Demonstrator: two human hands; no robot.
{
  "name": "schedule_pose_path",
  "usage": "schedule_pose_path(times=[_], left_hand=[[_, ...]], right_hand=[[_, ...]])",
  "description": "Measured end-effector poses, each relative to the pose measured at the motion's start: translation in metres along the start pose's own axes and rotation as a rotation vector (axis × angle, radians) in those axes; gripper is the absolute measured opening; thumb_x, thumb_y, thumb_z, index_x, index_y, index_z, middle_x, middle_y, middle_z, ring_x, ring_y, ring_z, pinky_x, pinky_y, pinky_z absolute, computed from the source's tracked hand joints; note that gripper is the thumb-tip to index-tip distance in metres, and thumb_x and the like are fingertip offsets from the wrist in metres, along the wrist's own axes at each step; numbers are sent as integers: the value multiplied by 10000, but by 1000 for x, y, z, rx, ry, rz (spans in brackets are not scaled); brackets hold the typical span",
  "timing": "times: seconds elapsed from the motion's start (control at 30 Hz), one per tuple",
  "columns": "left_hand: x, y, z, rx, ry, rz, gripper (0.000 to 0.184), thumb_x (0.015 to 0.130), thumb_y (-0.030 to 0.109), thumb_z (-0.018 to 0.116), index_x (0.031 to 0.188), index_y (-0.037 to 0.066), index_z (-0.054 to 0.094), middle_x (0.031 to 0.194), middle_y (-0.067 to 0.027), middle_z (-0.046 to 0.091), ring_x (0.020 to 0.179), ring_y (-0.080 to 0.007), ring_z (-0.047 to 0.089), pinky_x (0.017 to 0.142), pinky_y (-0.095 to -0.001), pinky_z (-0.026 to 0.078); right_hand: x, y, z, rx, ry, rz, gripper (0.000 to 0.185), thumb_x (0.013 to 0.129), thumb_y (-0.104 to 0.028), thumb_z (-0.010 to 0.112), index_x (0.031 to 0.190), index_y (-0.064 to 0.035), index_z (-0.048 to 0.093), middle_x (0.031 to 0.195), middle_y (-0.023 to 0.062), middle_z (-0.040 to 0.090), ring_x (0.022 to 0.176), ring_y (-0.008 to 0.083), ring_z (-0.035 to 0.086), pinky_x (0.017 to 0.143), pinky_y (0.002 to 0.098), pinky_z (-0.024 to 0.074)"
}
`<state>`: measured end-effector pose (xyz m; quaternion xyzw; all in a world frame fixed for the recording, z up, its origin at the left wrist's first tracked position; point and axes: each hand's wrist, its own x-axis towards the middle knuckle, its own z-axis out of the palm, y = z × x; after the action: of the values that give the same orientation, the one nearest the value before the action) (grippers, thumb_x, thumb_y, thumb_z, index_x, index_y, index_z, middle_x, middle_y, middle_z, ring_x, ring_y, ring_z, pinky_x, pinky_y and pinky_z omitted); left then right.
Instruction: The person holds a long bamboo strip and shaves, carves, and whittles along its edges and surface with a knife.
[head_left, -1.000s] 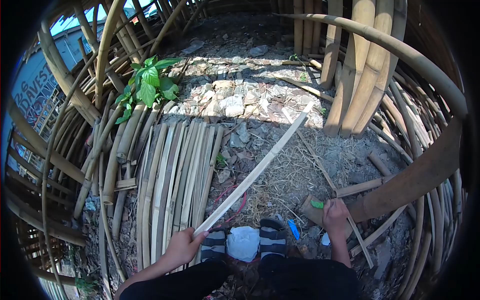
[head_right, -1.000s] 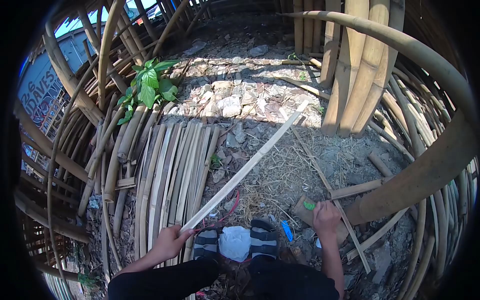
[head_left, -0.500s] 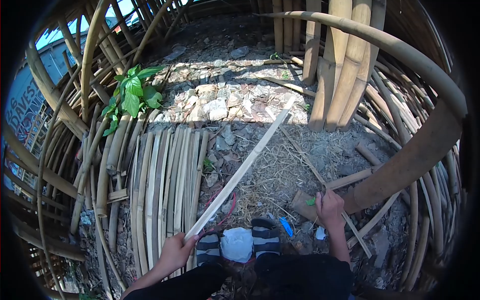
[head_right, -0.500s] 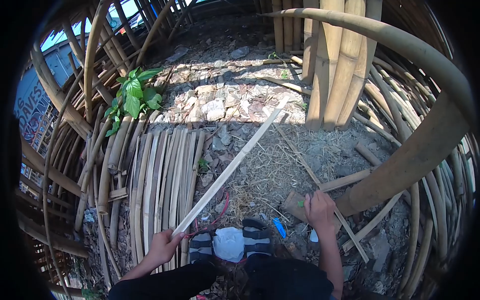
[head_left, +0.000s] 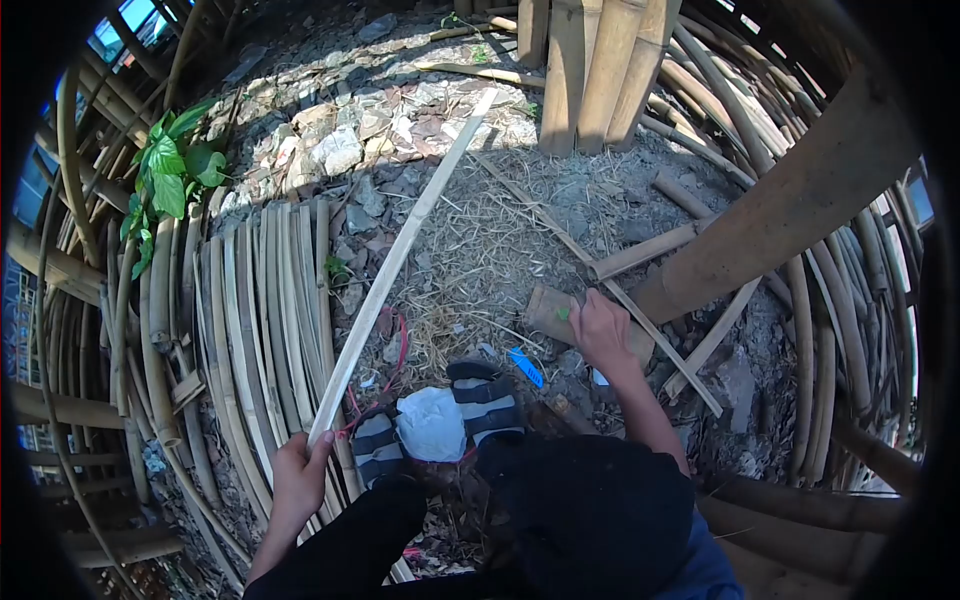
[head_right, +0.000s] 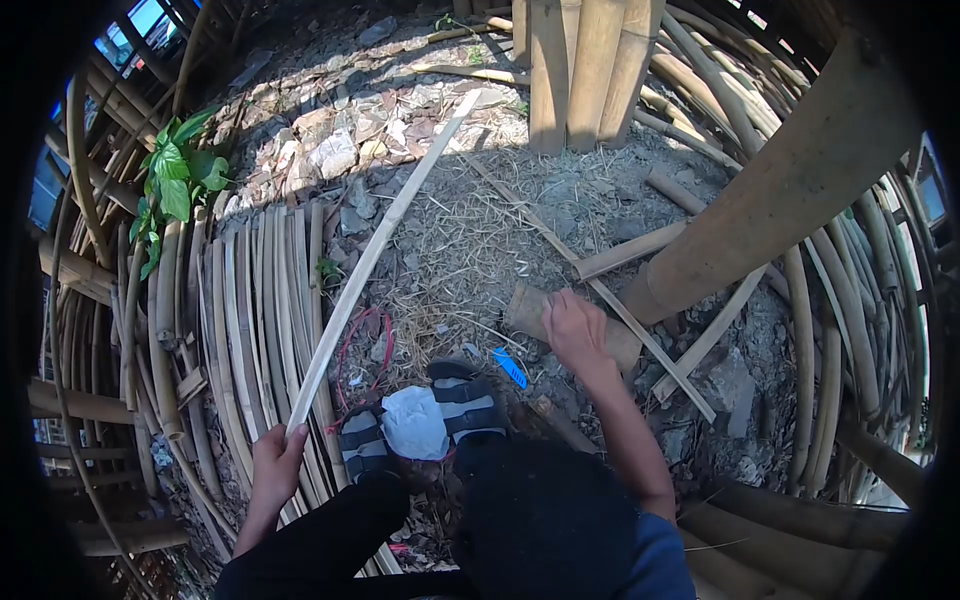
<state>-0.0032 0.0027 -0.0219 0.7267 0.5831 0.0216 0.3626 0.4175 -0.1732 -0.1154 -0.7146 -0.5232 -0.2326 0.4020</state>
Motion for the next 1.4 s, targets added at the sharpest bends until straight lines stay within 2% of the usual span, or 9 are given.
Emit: schedule_pose_path(times=[0.23,0.37,0.43,0.6,0.7,0.83,0.9,1.0,1.4], left_hand=[[0,4,-12,119,-18,27,577,956,499,592,779,-50,620,573,-188,580,561,-348,625,565,-461,468],[-4,8,-15,49,-45,38,577,948,511,598,798,-45,633,584,-196,591,582,-362,639,577,-474,474],[-4,6,-15,42,-46,56,577,946,514,598,805,-44,637,587,-196,596,589,-367,643,581,-476,478],[-1,2,-17,-12,6,84,545,954,488,600,842,-43,652,587,-177,613,564,-341,646,565,-444,490],[-10,26,-31,-125,58,53,505,956,452,613,854,-41,657,575,-166,607,544,-319,639,546,-429,476],[0,24,-28,-111,99,46,432,982,368,585,834,-33,640,568,-158,593,531,-306,621,531,-432,448],[8,18,-19,-255,107,157,383,1027,291,513,851,-36,611,592,-61,549,556,-117,538,528,-325,425],[9,26,-14,-312,38,221,340,1038,213,445,822,-12,579,614,-82,565,570,-172,568,558,-350,441],[16,-2,-22,-619,-386,-27,782,1044,599,146,1111,-18,621,819,-98,647,706,-183,622,714,-320,519]], right_hand=[[42,-15,-11,56,-207,-30,102,889,-48,591,808,12,572,718,146,519,613,330,554,563,434,433],[62,-39,-2,331,0,3,215,994,-200,528,956,3,587,801,132,531,712,274,575,639,416,472],[57,-51,22,1474,278,886,390,1057,-394,421,1135,-31,540,879,103,524,785,224,566,705,423,493],[22,-51,59,1890,68,1672,420,1053,-436,421,1238,-65,485,845,49,508,685,156,497,585,303,442],[-2,-71,58,1828,-631,2071,307,1047,-324,465,1202,-63,512,801,29,504,604,119,466,534,248,414],[23,-114,33,1589,-835,1690,246,1027,-260,508,1134,-42,546,779,38,511,531,91,434,459,239,327],[34,-124,43,1569,-545,1424,221,1007,-208,569,1104,-10,583,748,32,520,479,91,433,428,240,334],[53,-136,78,1419,-453,1116,236,956,-163,663,1105,5,588,715,18,538,458,70,432,405,218,314],[89,-193,125,1515,-416,1136,148,912,-108,711,869,-18,602,620,-3,528,411,67,412,390,245,285]])
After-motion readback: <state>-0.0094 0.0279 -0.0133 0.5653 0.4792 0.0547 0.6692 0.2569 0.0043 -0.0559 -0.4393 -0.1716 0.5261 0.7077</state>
